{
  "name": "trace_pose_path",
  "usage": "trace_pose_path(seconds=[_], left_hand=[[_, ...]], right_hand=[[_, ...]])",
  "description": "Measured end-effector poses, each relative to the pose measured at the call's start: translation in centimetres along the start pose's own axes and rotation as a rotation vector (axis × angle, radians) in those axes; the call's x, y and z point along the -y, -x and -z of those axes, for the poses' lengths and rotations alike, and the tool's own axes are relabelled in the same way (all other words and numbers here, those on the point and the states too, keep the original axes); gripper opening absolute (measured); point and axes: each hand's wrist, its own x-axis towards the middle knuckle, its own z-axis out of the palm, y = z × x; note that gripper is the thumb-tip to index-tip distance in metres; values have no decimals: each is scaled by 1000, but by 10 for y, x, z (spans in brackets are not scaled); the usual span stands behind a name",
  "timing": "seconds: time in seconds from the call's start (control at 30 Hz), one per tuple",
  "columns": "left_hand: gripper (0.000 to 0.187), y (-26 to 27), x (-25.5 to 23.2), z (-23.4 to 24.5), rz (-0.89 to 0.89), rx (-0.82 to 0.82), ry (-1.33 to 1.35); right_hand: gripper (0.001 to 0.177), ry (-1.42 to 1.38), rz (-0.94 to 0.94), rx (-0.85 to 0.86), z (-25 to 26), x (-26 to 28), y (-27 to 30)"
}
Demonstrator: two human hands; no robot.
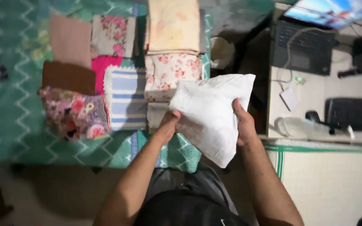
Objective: Packing several pieces of folded clothing into a blue duffel bag.
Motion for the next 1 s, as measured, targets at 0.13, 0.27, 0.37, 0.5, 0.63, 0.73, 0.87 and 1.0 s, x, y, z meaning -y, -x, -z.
trace_pose_path(seconds=[0.13,0.27,0.37,0.5,0.63,0.73,0.87,1.0], left_hand=[[84,27,-116,-25,9,405,234],[84,51,-178,-78,-115,356,-39],[71,47,-153,-104,-362,374,-215],[85,91,-170,-166,-511,569,-219],[85,142,-162,-219,-725,800,-499],[72,192,-143,-259,-627,927,-680],[57,270,-95,-302,-656,948,-842],[51,345,-40,-336,-805,985,-850]], right_hand=[[66,-87,74,-74,3,5,41],[58,49,213,-293,30,6,84],[68,62,296,-423,46,4,125],[86,21,429,-554,70,-5,193],[82,434,625,-585,126,-41,272],[79,647,701,-711,150,-69,338],[74,757,711,-1026,164,-108,432],[62,716,638,-1266,186,-151,524]])
